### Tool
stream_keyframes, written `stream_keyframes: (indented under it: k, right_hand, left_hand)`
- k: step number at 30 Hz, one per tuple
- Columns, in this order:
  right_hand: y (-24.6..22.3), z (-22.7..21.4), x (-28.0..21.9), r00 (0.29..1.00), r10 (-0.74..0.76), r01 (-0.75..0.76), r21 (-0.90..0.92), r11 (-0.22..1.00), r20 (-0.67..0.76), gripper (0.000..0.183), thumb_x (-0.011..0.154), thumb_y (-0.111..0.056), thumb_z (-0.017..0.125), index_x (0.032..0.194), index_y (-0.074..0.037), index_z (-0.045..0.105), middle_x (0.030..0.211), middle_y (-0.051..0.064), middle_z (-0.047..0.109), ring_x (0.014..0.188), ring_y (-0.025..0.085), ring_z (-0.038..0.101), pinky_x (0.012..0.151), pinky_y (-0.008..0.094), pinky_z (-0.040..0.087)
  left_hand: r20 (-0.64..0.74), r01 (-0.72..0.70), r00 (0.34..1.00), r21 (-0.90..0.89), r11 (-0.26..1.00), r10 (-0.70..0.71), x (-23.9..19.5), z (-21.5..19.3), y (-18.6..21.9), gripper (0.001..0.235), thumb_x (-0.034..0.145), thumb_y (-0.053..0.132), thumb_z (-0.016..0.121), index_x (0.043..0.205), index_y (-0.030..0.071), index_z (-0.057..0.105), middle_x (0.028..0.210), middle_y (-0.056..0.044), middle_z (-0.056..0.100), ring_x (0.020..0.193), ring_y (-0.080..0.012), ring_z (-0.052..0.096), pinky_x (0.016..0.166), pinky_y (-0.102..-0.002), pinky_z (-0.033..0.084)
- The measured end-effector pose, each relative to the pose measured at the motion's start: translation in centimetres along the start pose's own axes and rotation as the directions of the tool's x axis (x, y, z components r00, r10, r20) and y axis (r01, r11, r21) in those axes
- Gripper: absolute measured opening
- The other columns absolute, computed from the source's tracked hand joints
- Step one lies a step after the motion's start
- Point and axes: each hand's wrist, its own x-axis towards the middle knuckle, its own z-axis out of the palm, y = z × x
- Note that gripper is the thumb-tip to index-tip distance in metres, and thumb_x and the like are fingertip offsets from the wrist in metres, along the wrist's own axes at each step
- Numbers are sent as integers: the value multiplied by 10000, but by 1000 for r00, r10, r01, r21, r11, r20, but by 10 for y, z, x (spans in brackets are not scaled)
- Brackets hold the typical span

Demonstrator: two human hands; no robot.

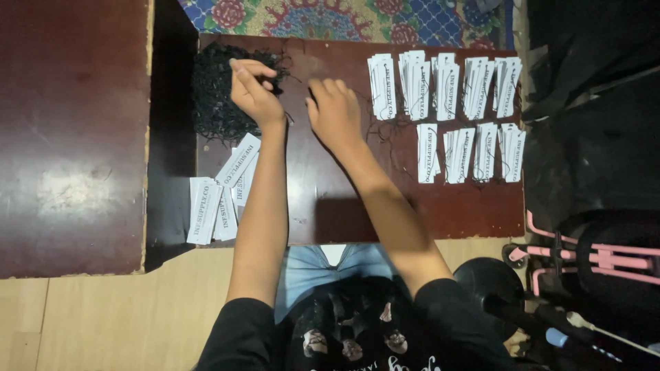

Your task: The person threads black cords through white rectangular tags and places them in a neat row on the table. The person repeats this process for multiple tags, organizing the finished items on the right side of the workspace.

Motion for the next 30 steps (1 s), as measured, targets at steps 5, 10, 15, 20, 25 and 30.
stream_keyframes:
  k: [5, 10, 15, 20, 25, 30]
  right_hand:
    - [5, 50, 40, 983, 138, -132, -57, 990, 121, 75, 900, -172, 706, 868, -113, 672, 893, 90, 646, 881, 346, 602, 744, 477, 448]
    - [7, 45, 40, 985, 94, -93, -17, 996, 147, 118, 975, -134, 555, 955, -67, 649, 953, 132, 635, 867, 357, 618, 743, 482, 441]
    - [3, -19, 27, 964, 165, -235, 379, 895, 207, 86, 974, -100, 491, 896, -93, 527, 902, 99, 562, 766, 301, 567, 649, 432, 427]
    - [0, -80, 19, 923, 371, -342, 651, 677, 99, 145, 896, 10, 536, 867, -131, 554, 762, -16, 511, 630, 88, 400, 597, 269, 319]
    - [0, -116, 31, 910, 414, -323, 681, 657, 32, 173, 919, 47, 520, 887, -122, 530, 738, -15, 480, 616, 86, 414, 541, 239, 361]
    - [-9, -151, 44, 912, 369, -138, 711, 689, -180, 172, 942, 65, 505, 888, -99, 511, 810, 14, 523, 702, 104, 445, 645, 252, 389]
  left_hand:
    - [109, -70, 992, -8, 998, 70, 3, 2, -3, 639, 1100, 321, 321, 603, 49, 616, 617, -62, 593, 633, -162, 545, 625, -305, 445]
    - [255, -66, 965, -22, 998, 69, 1, -1, -12, 609, 1102, 409, 324, 754, 47, 668, 744, -75, 637, 676, -169, 578, 571, -285, 450]
    - [483, -272, 851, 71, 960, 205, 0, -1, -5, 618, 1129, 436, 277, 955, 36, 714, 768, -40, 661, 801, -243, 645, 761, -387, 503]
    - [583, -359, 785, 156, 920, 208, -2, 0, 8, 561, 1129, 360, 269, 940, 73, 713, 732, -13, 639, 726, -218, 610, 742, -370, 415]
    - [537, -320, 823, 165, 933, 187, 0, -4, 0, 548, 1130, 343, 279, 902, 86, 706, 729, -3, 639, 721, -216, 615, 713, -373, 421]
    - [436, -218, 890, 142, 966, 137, 2, -5, 2, 543, 1122, 297, 303, 875, 35, 709, 705, -46, 634, 659, -199, 619, 639, -356, 478]
